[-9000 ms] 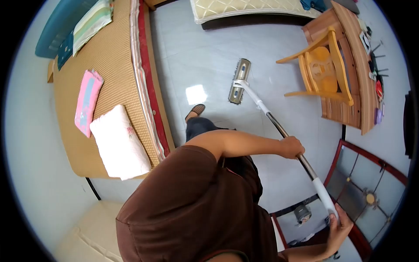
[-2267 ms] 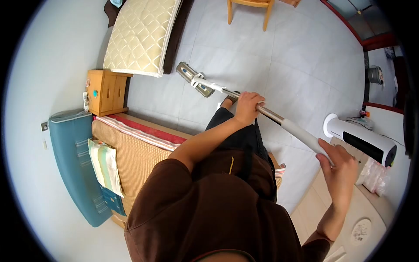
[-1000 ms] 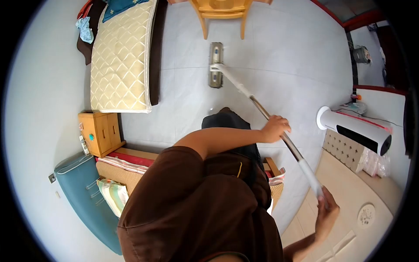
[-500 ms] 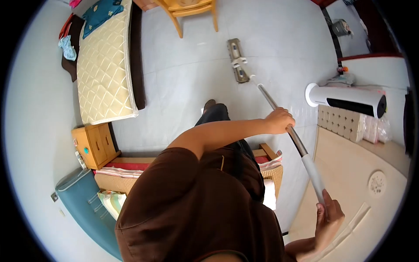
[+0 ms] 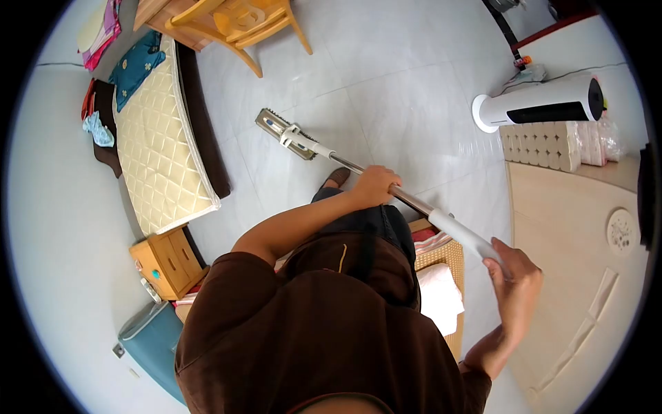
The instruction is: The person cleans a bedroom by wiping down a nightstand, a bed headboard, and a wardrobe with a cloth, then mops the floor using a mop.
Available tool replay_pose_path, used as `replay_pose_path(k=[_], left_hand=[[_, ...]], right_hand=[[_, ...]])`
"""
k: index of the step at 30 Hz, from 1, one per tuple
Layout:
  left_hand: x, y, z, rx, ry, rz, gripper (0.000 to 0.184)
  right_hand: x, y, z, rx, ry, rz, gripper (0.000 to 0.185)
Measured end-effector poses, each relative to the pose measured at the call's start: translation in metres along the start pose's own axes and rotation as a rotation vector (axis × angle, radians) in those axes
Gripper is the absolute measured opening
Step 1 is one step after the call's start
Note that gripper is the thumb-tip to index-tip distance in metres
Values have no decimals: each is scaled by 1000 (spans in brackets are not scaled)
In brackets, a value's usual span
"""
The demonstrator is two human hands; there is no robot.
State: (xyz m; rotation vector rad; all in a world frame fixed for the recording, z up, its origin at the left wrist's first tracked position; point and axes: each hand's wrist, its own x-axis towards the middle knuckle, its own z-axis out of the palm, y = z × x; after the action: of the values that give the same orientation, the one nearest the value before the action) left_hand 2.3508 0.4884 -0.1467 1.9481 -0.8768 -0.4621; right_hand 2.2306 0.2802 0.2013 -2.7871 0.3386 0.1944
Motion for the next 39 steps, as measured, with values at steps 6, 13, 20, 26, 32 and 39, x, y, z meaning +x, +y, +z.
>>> replay_pose_path(k=[6,13,20,26,32,39], left_hand=[[52,41,13,-8,-120,191,19],[113,51,9,53,-134,394,9],[106,-2,-37,-75,-449,355,33],[62,-16,-9,151,-911,468,23],[-72,50,47,89,-942,706,18],[-217,100,60,-10,-1189,958,34]], right_hand=[[-27,-6,-36,-55,130,142,36],[-44,-57,-30,-307,225,318,40],[-59,-112,44,-317,282,296,42],[-145,-142,95,-147,185,633,47],[-300,-185,103,96,179,1081,55],[-415,-288,98,242,71,1413,37]])
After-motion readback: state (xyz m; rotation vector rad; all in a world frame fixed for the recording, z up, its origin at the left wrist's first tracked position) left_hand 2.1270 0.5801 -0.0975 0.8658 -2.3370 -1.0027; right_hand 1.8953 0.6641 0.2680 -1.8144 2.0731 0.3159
